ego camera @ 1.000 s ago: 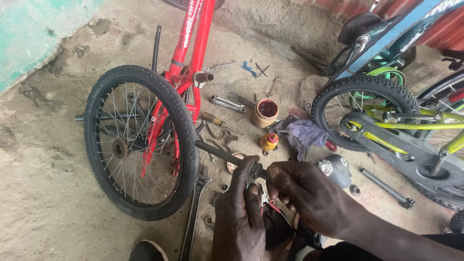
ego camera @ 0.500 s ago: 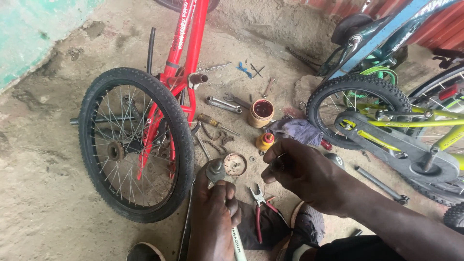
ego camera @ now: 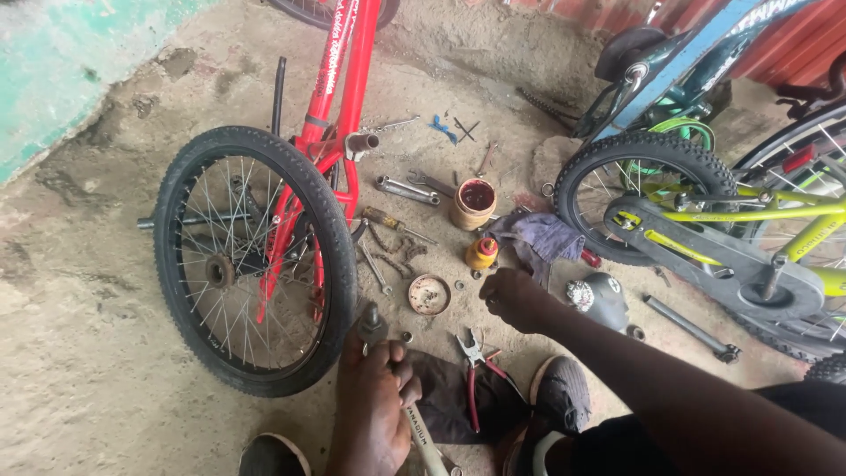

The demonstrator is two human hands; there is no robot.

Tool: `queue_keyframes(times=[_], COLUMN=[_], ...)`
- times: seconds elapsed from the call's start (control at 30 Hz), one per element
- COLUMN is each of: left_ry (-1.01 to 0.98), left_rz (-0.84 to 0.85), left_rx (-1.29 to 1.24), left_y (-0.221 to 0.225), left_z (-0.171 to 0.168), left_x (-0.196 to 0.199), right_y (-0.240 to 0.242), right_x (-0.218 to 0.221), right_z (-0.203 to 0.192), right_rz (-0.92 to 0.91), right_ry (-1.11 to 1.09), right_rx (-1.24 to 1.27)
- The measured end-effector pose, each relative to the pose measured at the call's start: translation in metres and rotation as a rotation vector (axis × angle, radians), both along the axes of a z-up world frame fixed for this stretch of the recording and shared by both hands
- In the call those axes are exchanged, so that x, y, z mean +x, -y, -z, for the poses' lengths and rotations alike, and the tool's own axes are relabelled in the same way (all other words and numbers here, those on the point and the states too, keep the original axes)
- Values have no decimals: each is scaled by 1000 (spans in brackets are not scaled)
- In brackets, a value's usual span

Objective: Using pliers to adjust and remove a bicycle wheel axle and its associated nuts.

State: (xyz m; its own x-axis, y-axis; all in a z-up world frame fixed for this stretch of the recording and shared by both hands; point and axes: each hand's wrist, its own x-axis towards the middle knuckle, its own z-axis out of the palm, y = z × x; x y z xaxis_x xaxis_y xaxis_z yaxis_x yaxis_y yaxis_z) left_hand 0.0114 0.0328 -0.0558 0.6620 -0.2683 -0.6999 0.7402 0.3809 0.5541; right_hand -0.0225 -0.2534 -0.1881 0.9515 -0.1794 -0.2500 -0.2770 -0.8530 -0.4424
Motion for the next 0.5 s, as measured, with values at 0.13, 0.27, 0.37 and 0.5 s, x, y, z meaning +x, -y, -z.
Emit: queue_keyframes(times=[0.13, 0.27, 0.37, 0.5], left_ry=[-42, -54, -121, -61], left_rz=[-47, -38, -121, -196], left_rx=[37, 111, 39, 78], left_y=[-20, -40, -50, -54], left_z=[21, 61, 84, 87], left_x=[-16, -26, -28, -19], right_y=[10, -38, -54, -61], right_x=[-23, -22, -17, -4], right_z=[168, 181, 202, 212], right_rz=[91, 508, 705, 724], right_ry=[186, -22, 61, 158], right_rx=[-60, 200, 155, 114])
